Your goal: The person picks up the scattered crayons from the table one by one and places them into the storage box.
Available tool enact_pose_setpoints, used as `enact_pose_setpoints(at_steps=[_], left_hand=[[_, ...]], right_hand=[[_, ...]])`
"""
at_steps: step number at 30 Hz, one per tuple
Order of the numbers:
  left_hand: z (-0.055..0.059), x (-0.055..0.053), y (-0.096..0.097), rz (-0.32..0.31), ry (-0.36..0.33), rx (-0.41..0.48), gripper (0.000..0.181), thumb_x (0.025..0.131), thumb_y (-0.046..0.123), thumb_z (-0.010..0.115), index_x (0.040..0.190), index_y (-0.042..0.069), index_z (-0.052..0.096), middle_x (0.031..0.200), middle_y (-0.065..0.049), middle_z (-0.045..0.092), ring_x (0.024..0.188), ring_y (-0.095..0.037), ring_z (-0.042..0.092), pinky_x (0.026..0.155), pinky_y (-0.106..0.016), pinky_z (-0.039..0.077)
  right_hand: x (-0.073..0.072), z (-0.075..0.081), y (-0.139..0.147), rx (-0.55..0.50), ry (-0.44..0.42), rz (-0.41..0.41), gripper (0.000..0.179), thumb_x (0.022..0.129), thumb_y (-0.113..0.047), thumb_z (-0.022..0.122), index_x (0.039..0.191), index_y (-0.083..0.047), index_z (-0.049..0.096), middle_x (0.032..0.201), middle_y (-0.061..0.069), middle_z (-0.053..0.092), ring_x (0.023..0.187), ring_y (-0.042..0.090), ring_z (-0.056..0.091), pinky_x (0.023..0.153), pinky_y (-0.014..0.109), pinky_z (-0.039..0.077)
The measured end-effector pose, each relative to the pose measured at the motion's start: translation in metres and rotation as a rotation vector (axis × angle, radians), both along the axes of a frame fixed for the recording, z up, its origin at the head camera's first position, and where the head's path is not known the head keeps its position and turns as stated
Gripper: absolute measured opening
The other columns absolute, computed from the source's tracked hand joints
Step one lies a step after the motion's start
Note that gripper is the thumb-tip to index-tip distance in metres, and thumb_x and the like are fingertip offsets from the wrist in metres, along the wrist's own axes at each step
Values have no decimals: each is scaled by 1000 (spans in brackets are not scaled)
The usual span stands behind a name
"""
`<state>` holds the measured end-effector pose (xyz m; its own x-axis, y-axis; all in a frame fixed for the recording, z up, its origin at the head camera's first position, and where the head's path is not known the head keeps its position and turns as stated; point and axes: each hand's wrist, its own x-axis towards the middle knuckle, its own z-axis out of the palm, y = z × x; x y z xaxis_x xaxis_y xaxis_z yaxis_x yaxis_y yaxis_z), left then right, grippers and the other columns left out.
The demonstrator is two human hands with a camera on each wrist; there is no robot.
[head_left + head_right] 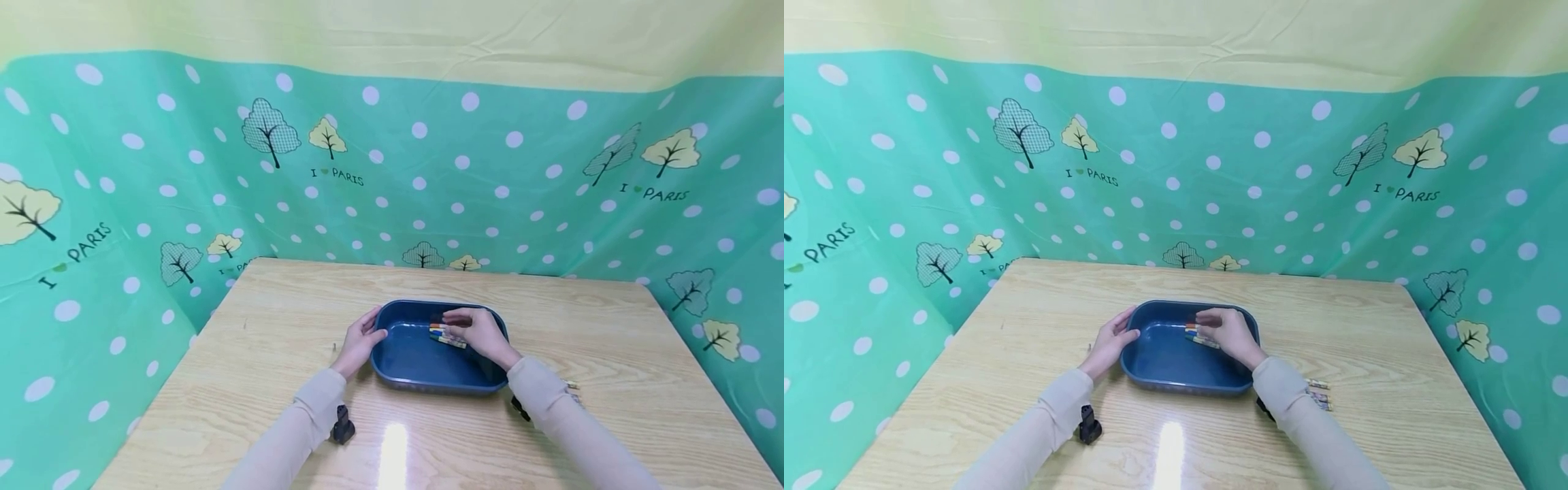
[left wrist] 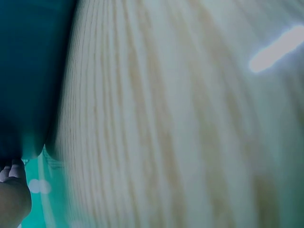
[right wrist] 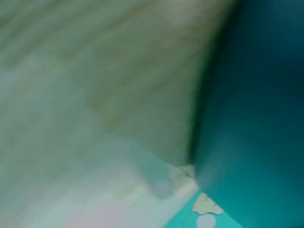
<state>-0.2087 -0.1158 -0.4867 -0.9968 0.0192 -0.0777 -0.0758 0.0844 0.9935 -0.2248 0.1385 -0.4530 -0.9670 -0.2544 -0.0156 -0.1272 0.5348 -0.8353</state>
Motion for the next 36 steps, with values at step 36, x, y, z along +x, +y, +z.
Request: enact_pose_setpoints(at_steps=[36], left_hand=[[-3,0,-3,-3,-7,1,55,86,1,55,138,7,40,141,-20,40,129,-34,40,105,-40,38]], right_hand=[[49,19,157,12,16,-74,46,86,-27,63,121,1,56,119,21,60,90,-8,60,76,13,53]])
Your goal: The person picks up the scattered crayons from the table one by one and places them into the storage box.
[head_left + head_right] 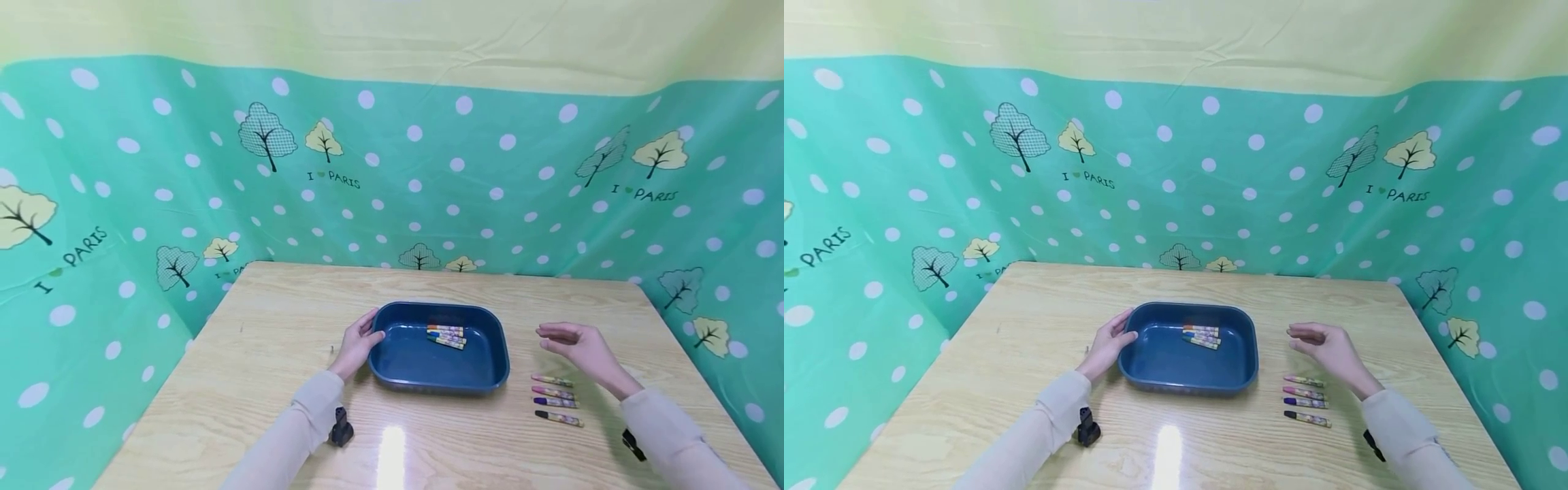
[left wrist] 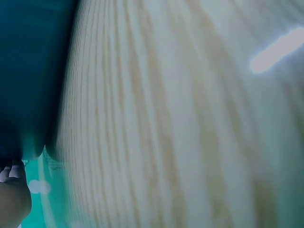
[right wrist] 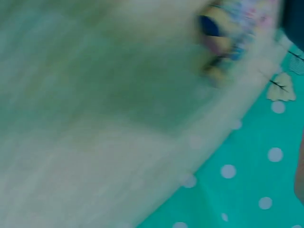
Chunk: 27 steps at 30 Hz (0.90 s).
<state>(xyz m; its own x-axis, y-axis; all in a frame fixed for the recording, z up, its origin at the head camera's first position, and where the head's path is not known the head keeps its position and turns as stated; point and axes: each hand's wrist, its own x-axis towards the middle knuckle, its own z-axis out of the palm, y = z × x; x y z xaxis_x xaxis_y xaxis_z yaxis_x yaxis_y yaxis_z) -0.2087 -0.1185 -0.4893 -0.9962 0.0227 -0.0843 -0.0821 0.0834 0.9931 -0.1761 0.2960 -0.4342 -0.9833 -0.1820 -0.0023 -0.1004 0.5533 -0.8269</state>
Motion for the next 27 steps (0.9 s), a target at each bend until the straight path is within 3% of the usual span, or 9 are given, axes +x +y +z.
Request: enact_pose_setpoints(at_steps=[12,20,23,27], left_hand=[[5,3,2,-3,12,-18,54,86,3,55,138,7,40,141,-20,40,128,-34,40,105,-41,38],[3,1,2,0,11,-8,54,87,3,55,138,8,40,140,-20,40,128,-33,40,106,-40,37],[2,1,2,5,7,-10,54,86,3,56,138,8,41,141,-18,41,128,-33,41,105,-39,38],[1,1,2,6,2,-14,54,86,2,56,138,8,41,140,-18,41,128,-33,41,105,-40,38]], right_hand=[[10,-31,23,63,-61,-1,44,81,-23,68,117,0,59,114,16,63,91,-3,61,78,11,51],[16,-49,33,-9,-134,12,50,78,-21,71,118,6,57,111,18,64,91,3,64,78,11,51],[19,-53,34,-39,-137,14,52,77,-20,72,118,7,56,112,21,64,90,1,64,78,13,52],[20,-56,33,-1,-110,18,49,76,-20,73,115,5,58,109,18,65,89,-1,63,77,14,53]])
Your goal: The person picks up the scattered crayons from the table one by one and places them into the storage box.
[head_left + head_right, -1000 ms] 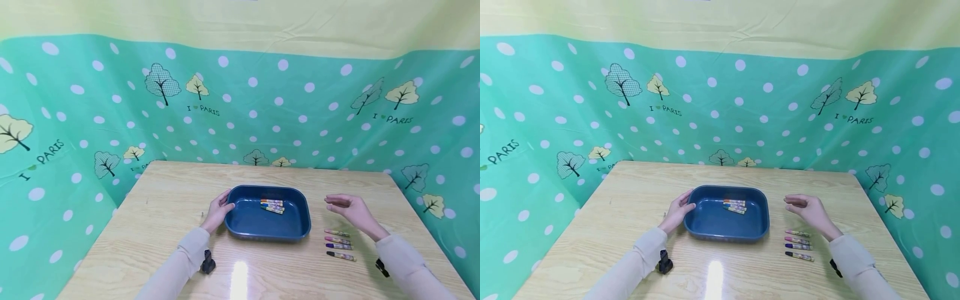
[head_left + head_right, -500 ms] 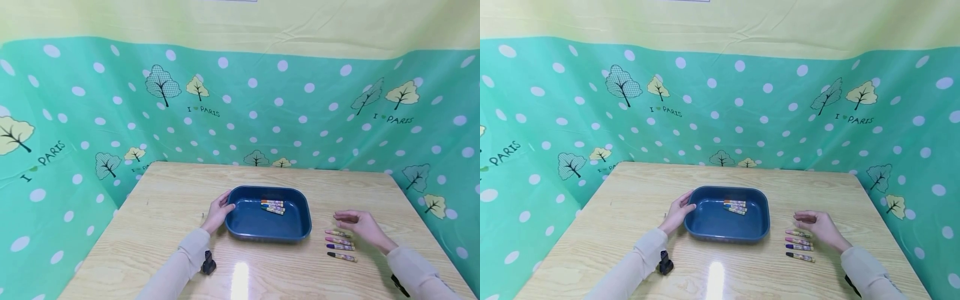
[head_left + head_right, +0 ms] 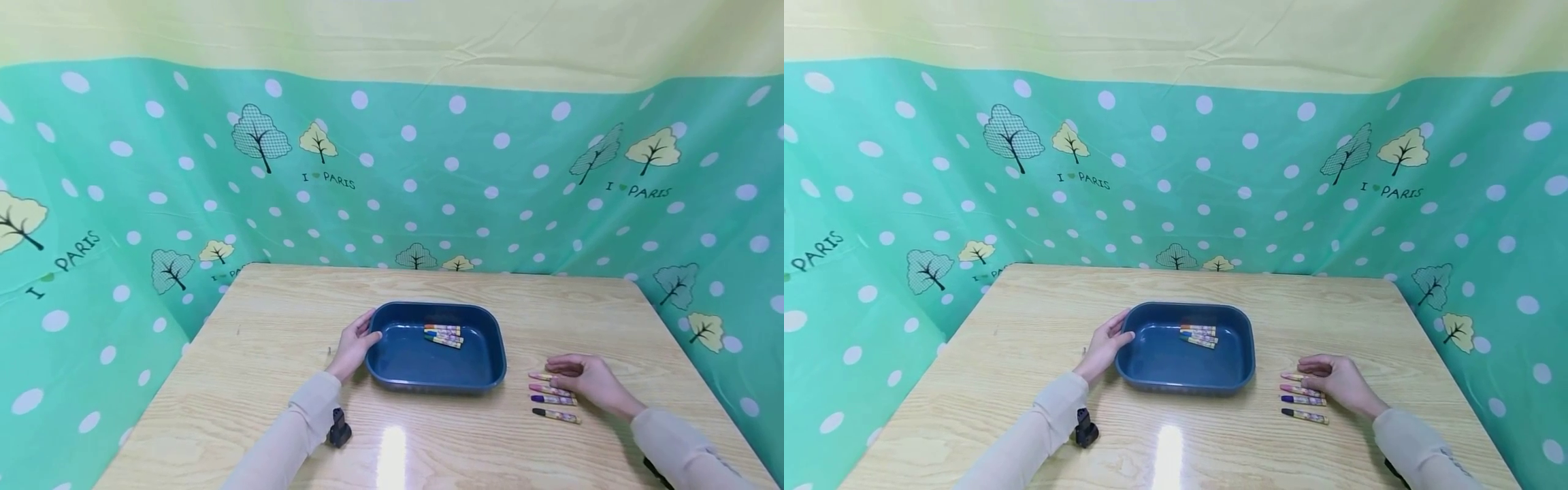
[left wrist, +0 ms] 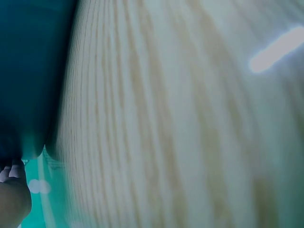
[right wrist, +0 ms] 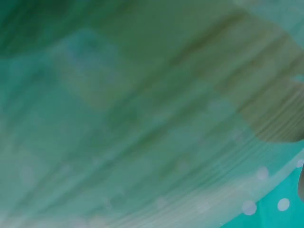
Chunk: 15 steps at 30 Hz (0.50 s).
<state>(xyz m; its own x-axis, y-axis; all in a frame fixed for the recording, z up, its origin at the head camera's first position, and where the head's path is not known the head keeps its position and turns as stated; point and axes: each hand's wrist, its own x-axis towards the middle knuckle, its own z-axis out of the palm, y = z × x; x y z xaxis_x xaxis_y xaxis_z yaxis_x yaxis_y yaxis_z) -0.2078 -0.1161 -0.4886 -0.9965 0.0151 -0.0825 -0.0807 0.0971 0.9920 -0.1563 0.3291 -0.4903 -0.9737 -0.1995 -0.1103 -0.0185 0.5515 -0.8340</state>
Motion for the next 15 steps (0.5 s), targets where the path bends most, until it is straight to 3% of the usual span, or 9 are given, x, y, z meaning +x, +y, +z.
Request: enact_pose_setpoints(at_steps=[7,15], left_hand=[[11,5,0,-26,4,9,54,87,2,54,138,6,39,141,-21,38,129,-35,39,106,-41,37],[2,0,-1,-15,-11,12,54,87,5,55,139,10,40,143,-17,39,130,-32,39,106,-39,37]], right_hand=[[-1,-2,-4,72,44,-5,35,78,-11,70,110,2,63,103,15,68,85,-2,62,73,15,53],[-2,3,-10,195,112,6,23,79,-8,68,101,-4,69,101,14,68,79,0,63,68,14,53]])
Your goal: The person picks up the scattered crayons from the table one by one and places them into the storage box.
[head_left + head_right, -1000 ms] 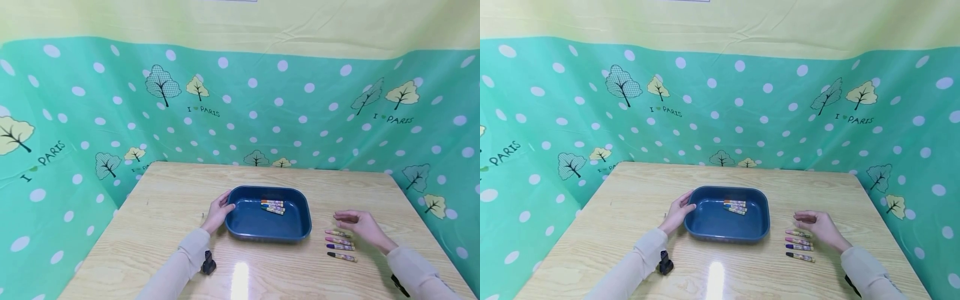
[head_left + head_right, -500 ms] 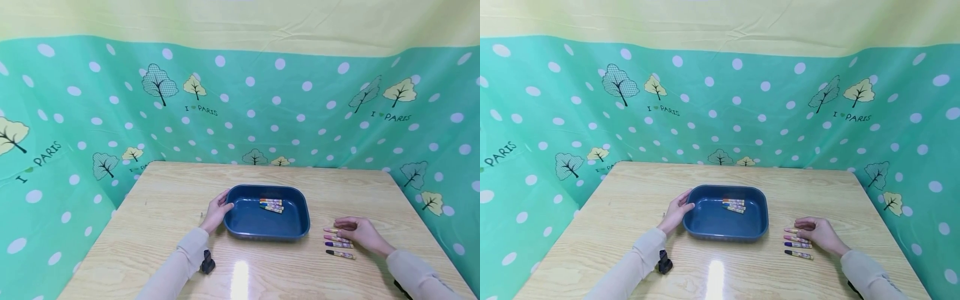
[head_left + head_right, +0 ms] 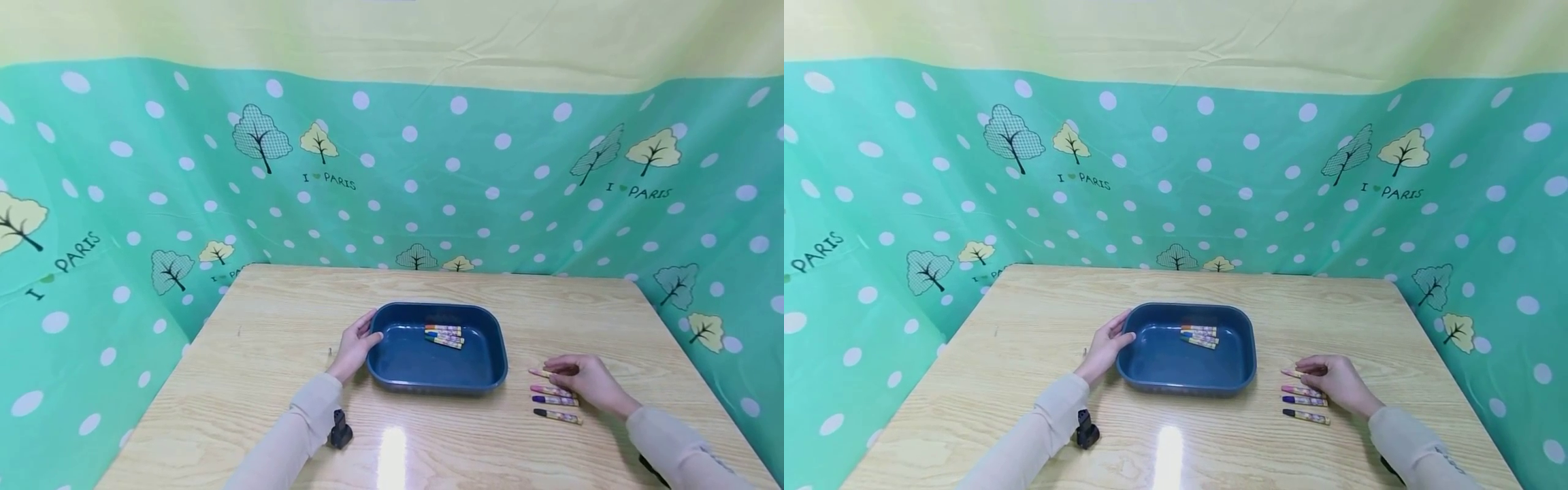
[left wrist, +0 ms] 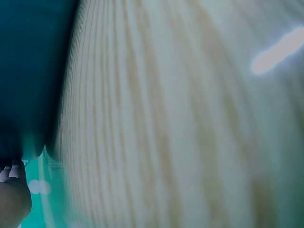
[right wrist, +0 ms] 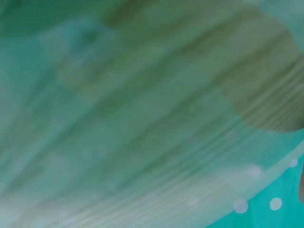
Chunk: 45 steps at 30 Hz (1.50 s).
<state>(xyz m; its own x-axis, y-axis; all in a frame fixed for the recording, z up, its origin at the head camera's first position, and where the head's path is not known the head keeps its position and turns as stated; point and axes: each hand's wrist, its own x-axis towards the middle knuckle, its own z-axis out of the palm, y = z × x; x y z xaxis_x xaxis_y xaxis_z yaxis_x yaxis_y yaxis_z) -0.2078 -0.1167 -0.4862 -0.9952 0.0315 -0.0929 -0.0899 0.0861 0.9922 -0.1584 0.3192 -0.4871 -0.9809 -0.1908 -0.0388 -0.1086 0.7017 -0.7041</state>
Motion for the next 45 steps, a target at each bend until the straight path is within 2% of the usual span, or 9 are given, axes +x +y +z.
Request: enact_pose_setpoints(at_steps=[4,9,12,17,21,28,33,40,45], left_hand=[[-1,-2,1,3,0,6,55,87,5,56,139,11,40,143,-16,38,130,-32,38,107,-40,36],[-1,-2,0,7,-1,10,55,86,4,56,138,10,41,143,-15,39,130,-31,39,107,-38,36],[-1,-1,0,9,-1,9,55,86,4,56,138,11,41,143,-15,39,130,-31,38,107,-39,36],[-2,-1,-1,-2,3,9,55,87,4,55,139,10,39,144,-16,37,131,-33,37,107,-40,36],[-2,0,-1,5,-5,8,55,86,3,56,139,10,40,143,-15,38,131,-32,37,107,-39,36],[-2,0,-1,6,12,-7,55,86,2,55,139,6,39,143,-18,38,130,-33,38,107,-40,37],[-1,0,-1,14,9,-6,55,86,3,55,138,7,39,143,-18,38,131,-32,38,107,-39,36],[-2,0,-1,12,-12,5,55,86,4,56,139,10,40,143,-15,38,131,-30,37,107,-37,36],[2,0,-1,-14,-15,17,55,87,4,55,139,7,37,144,-17,36,132,-32,35,107,-40,35]], right_hand=[[-1,1,-1,4,-13,-4,23,79,-8,68,101,-4,69,99,12,69,78,2,64,67,15,54],[-2,6,-1,0,-45,-26,26,80,-13,68,105,-5,68,104,14,67,84,4,63,69,14,53],[-4,13,-4,5,-44,-53,27,80,-15,68,105,-7,68,106,13,67,88,6,63,72,15,53],[-10,27,-9,8,11,-29,26,80,-12,68,105,-6,68,105,13,68,86,2,63,72,16,55],[-15,39,-17,-10,25,-7,27,81,-16,68,106,-5,68,106,14,67,84,-4,61,70,14,54],[-22,56,-40,-72,23,10,29,82,-20,68,107,-5,68,106,15,67,84,-1,63,69,15,54],[-26,59,-59,-125,6,40,31,82,-18,67,109,-3,67,107,16,67,85,7,65,69,18,56],[-30,61,-85,-160,-2,68,29,83,-20,66,108,-6,68,106,14,67,90,18,66,71,22,57],[-35,63,-103,-193,-9,85,27,82,-15,67,108,-6,68,105,12,68,91,18,66,72,23,57]])
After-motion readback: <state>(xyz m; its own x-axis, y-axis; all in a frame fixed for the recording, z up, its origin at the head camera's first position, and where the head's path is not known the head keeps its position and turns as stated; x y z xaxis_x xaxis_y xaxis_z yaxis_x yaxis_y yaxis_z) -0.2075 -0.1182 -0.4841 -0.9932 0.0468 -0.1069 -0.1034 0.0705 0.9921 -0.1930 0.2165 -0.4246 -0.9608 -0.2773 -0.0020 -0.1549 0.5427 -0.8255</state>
